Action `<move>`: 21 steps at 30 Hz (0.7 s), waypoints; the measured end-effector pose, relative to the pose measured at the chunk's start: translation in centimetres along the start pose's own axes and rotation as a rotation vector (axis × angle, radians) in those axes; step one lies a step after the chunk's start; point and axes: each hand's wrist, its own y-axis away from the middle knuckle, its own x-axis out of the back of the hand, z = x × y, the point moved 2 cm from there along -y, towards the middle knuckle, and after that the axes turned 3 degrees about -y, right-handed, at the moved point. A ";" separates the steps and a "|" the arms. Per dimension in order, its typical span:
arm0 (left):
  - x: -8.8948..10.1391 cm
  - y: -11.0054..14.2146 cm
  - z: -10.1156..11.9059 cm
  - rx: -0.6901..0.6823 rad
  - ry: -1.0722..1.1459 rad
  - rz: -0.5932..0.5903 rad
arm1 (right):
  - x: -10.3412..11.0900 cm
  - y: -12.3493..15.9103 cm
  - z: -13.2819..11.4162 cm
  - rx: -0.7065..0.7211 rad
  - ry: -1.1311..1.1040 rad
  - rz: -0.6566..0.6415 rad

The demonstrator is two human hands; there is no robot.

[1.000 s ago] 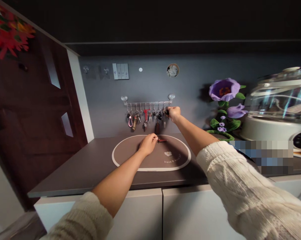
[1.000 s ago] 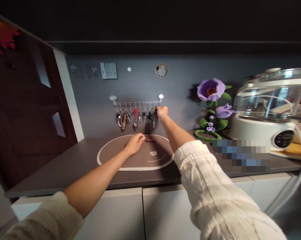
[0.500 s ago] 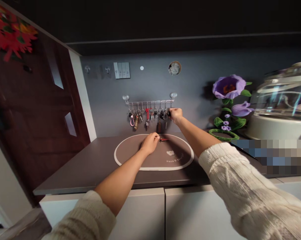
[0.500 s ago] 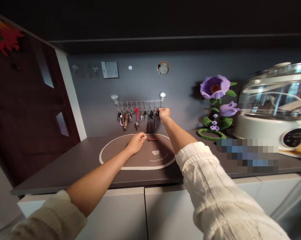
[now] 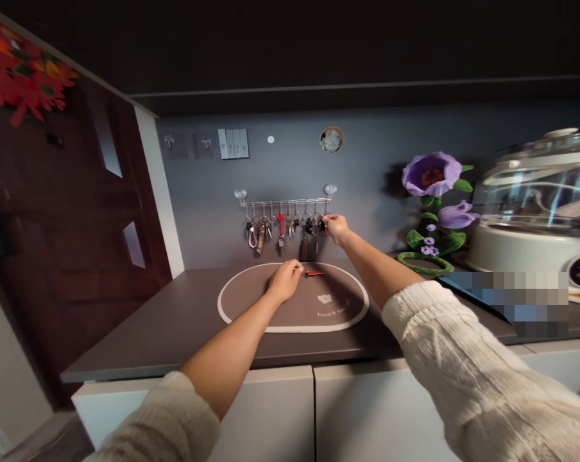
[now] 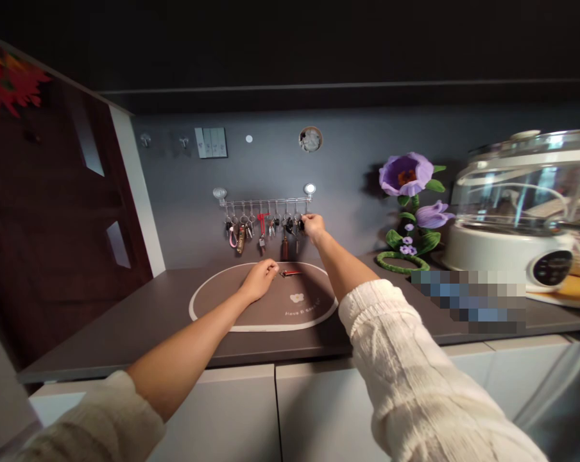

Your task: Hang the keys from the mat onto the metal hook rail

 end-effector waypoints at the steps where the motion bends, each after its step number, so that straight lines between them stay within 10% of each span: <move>1: 0.0 0.0 -0.1 0.000 0.003 0.001 | 0.2 0.1 -0.1 -0.002 0.019 0.008; 9: 0.2 -0.1 -0.1 0.023 0.006 0.032 | 1.4 3.1 -1.5 0.027 0.212 0.200; 21: 0.2 -0.4 -1.1 0.112 0.016 0.062 | 1.6 10.9 3.1 -0.031 0.244 -0.215</move>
